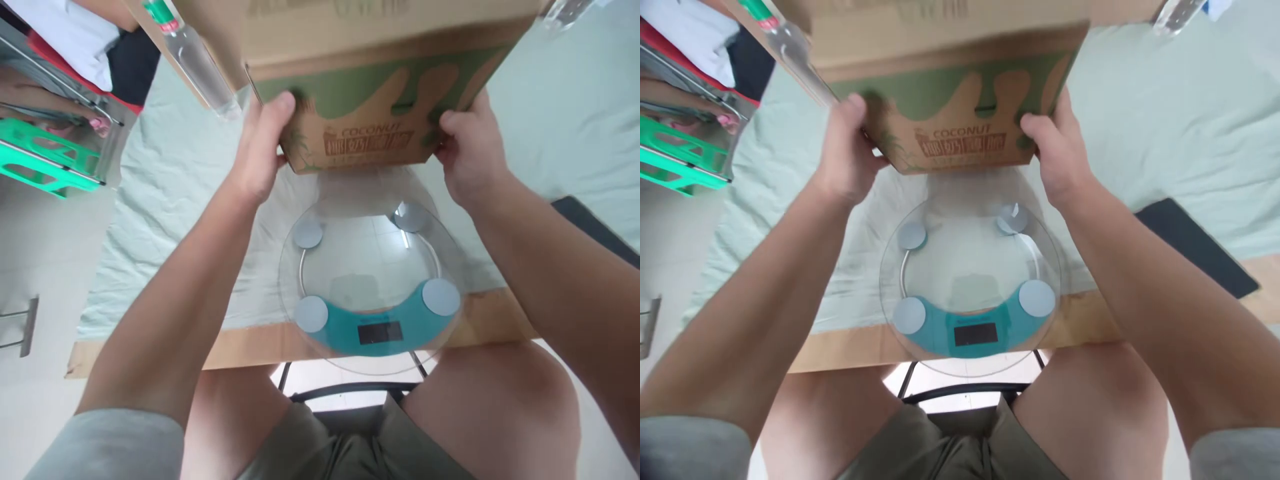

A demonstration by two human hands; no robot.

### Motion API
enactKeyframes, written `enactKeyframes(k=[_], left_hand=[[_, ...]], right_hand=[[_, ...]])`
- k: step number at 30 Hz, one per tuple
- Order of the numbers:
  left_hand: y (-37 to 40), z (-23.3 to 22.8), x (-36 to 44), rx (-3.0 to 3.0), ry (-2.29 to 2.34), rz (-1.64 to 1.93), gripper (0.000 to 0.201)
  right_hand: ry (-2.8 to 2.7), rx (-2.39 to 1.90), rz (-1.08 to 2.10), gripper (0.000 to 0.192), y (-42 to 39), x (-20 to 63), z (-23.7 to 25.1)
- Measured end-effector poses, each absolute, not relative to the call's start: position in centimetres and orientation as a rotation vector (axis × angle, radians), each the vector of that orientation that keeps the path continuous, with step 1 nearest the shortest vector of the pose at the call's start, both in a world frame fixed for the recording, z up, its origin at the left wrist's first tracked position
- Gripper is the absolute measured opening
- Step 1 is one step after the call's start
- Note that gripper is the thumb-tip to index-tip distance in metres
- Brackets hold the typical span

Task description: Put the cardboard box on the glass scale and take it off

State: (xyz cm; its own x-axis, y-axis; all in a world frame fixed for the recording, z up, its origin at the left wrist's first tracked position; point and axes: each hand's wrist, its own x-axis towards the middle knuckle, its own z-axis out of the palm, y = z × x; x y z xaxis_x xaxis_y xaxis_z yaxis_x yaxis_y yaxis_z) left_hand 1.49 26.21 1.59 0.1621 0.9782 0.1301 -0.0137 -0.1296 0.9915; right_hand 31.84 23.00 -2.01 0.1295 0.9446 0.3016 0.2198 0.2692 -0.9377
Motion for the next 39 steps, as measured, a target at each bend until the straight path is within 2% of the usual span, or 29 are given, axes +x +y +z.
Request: enactKeyframes(k=[5, 17, 21, 24, 25, 26, 28, 30, 34, 39], left_hand=[[26.7, -1.6, 1.3, 1.414, 1.074, 1.138, 0.03], [27.5, -2.2, 0.7, 1.356, 1.156, 1.018, 0.036], [25.5, -0.2, -1.0, 1.244, 1.204, 1.079, 0.033], [20.7, 2.0, -2.0, 1.339, 1.215, 1.372, 0.014], [18.6, 2.3, -2.3, 1.401, 1.178, 1.468, 0.014], [16.4, 2.4, -2.6, 1.458, 1.13, 1.537, 0.021], [12.2, 1.6, -3.0, 1.501, 1.078, 1.551, 0.033], [8.7, -0.2, -3.4, 1.433, 1.129, 1.483, 0.041], [4.9, -3.9, -4.0, 1.309, 1.286, 1.368, 0.04], [4.3, -4.4, -4.3, 1.316, 1.373, 1.214, 0.042]], right_hand=[[-1.265, -1.198, 0.937, 0.037, 22.5, 32.2, -3.9], [-1.253, -1.29, 0.964, 0.048, 22.6, 32.1, -4.2], [-1.297, -1.483, 0.88, 0.04, 20.1, 32.9, -3.1], [-1.188, -1.532, 0.698, 0.02, 15.2, 33.1, -1.7], [-1.152, -1.496, 0.628, 0.011, 13.1, 32.9, -1.3], [-1.115, -1.452, 0.562, 0.011, 11.0, 32.6, -1.1], [-1.013, -1.364, 0.463, 0.036, 6.9, 31.6, -1.2], [-0.946, -1.349, 0.446, 0.05, 3.7, 30.8, -2.1], [-0.929, -1.413, 0.455, 0.058, 1.8, 30.8, -4.2], [-0.912, -1.422, 0.432, 0.057, 4.0, 31.9, -5.1]])
